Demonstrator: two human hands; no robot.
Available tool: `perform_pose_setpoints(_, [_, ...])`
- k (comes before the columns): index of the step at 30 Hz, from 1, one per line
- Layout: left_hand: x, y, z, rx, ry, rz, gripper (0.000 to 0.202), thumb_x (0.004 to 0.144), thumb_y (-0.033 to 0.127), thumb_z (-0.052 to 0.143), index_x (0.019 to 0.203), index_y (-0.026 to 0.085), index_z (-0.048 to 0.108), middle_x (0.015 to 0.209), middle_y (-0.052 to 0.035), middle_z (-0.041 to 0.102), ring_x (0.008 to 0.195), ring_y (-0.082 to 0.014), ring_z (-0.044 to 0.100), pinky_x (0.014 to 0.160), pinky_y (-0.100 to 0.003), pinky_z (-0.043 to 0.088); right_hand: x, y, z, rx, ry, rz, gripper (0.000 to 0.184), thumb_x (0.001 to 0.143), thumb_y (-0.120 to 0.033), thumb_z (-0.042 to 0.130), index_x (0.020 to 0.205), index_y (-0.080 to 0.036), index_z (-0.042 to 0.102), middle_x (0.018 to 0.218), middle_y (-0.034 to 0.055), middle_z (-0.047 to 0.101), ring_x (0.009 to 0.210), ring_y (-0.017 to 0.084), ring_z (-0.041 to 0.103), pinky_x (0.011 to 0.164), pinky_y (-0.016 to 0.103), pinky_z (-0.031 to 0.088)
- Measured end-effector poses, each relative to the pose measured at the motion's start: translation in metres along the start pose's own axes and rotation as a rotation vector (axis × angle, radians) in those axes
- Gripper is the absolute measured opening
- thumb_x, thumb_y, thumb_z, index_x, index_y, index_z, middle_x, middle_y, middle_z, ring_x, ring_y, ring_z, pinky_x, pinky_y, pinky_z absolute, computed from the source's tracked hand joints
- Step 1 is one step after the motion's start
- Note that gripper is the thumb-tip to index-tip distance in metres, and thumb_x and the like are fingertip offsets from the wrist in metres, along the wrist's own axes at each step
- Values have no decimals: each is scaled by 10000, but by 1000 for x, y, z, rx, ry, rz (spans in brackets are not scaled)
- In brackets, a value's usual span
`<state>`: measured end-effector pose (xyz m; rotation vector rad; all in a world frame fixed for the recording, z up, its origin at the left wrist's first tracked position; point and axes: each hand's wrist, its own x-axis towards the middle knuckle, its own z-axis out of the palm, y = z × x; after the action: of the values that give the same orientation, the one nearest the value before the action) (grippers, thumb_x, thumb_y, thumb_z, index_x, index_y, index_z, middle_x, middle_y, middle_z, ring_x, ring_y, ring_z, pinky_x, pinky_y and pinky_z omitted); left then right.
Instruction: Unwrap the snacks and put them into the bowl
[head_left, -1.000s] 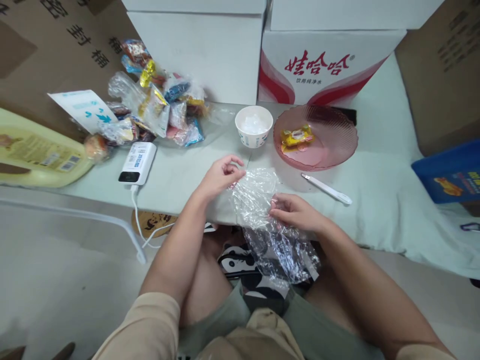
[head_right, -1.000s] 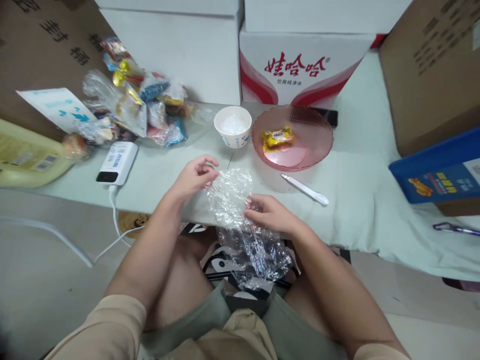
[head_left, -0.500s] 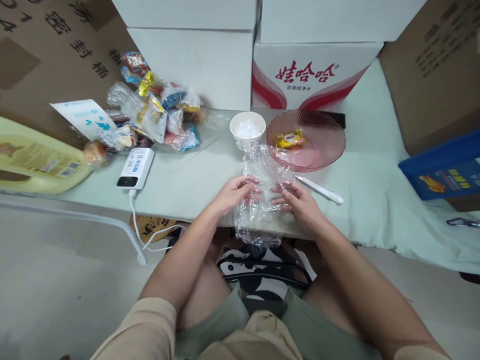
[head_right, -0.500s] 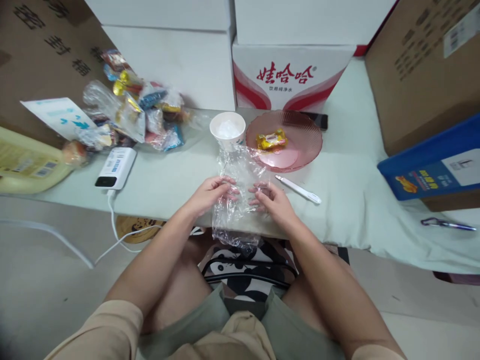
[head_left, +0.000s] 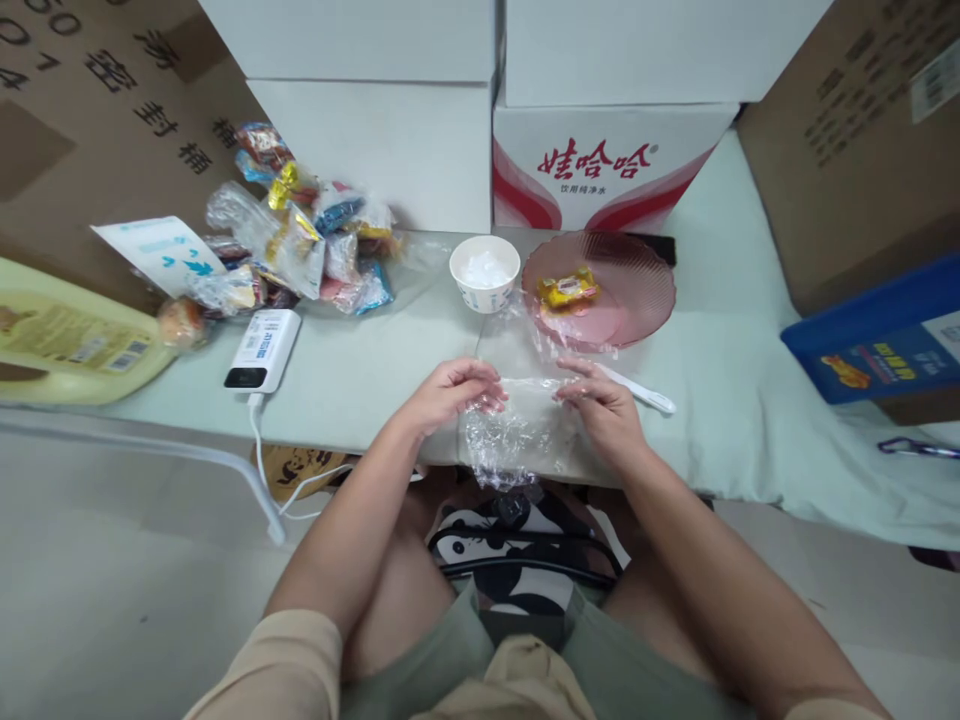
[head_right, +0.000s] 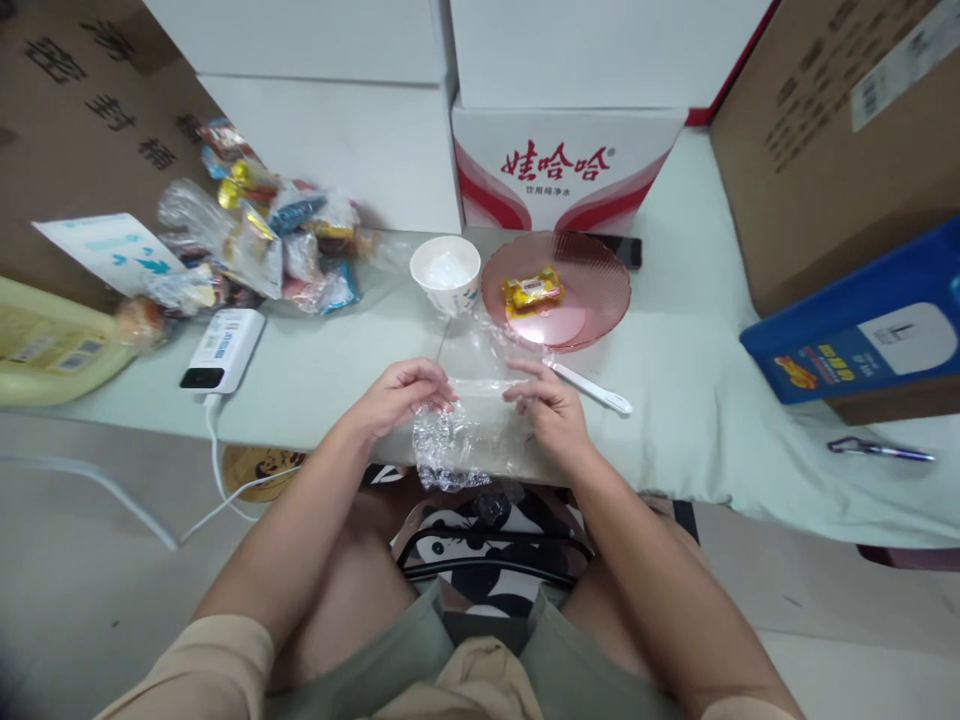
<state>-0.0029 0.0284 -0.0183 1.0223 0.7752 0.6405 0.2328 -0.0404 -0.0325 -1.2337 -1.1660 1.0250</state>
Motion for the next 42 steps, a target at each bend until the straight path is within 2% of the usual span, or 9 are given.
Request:
perform_pose_setpoints(3, [4, 0, -5, -4, -19, -30, 257, 666, 319, 802, 797, 133, 683, 824, -73, 758, 702, -170, 713, 672, -278, 536, 1, 4, -2, 3, 22, 2, 145, 760, -232, 663, 678, -276, 775, 1218, 46, 699, 1040, 237, 670, 880, 400, 525])
perform_pose_setpoints(8, [8, 2, -6, 191, 69, -4, 374, 739, 481, 687, 784, 112, 729, 753, -90, 732, 703, -187, 676, 687, -309, 517, 2, 13, -4, 11, 33, 73, 108, 743, -243, 674, 755, -258, 780, 1307, 57, 645, 1092, 253, 657, 988, 451, 483])
perform_pose_setpoints(13, [8, 2, -3, 494, 146, 106, 353, 705, 341, 757, 993, 147, 695, 827, -28, 720, 648, -112, 592, 618, -232, 450, -3, 17, -7, -47, 65, 4, 166, 870, -337, 585, 966, -266, 699, 1297, 63, 638, 1250, 262, 575, 1072, 474, 430])
perform_pose_setpoints(18, [4, 0, 1, 249, 67, 117, 634, 666, 297, 829, 1220, 177, 546, 939, -51, 736, 668, -98, 625, 632, -210, 471, -5, 14, -2, -140, -27, -20, 652, 756, -378, 772, 1330, -289, 477, 1457, 112, 509, 1382, 267, 457, 1169, 493, 333])
perform_pose_setpoints(21, [0, 0, 3, 127, 13, 117, 724, 644, 310, 869, 1270, 201, 522, 920, -51, 750, 705, -121, 666, 661, -217, 489, -3, 11, 2, 63, -122, 123, 854, 664, -371, 846, 1387, -315, 394, 1349, 102, 581, 1239, 257, 586, 1072, 469, 452])
perform_pose_setpoints(26, [-3, 3, 4, -18, 78, 67, 936, 641, 300, 885, 1436, 252, 394, 910, -36, 759, 781, -157, 709, 679, -230, 507, 1, 6, 10, 201, -189, 286, 389, 676, -415, 822, 951, -234, 615, 755, -18, 632, 666, 161, 629, 672, 337, 537])
perform_pose_setpoints(31, [-1, 2, 16, -284, -38, -238, 611, 649, 410, 860, 1146, 147, 618, 1011, -135, 753, 865, -224, 727, 775, -330, 561, 4, 2, 16, 344, 14, 313, 395, 625, -425, 845, 870, -242, 596, 727, -37, 629, 595, 141, 605, 552, 278, 487])
perform_pose_setpoints(36, [7, -7, 30, -89, 197, -79, 358, 679, 374, 827, 876, 155, 624, 795, -13, 714, 676, -120, 648, 643, -231, 509, 8, 1, 13, 486, -36, 528, 524, 582, -510, 846, 990, -245, 652, 809, 11, 710, 677, 185, 660, 589, 303, 522])
perform_pose_setpoints(42, [9, -7, 20, 268, 140, 42, 453, 751, 517, 757, 982, 162, 596, 552, 69, 554, 463, -95, 525, 459, -213, 391, 6, 5, 7, 218, -119, 443, 395, 664, -498, 785, 936, -215, 742, 603, -39, 601, 521, 127, 546, 527, 276, 473])
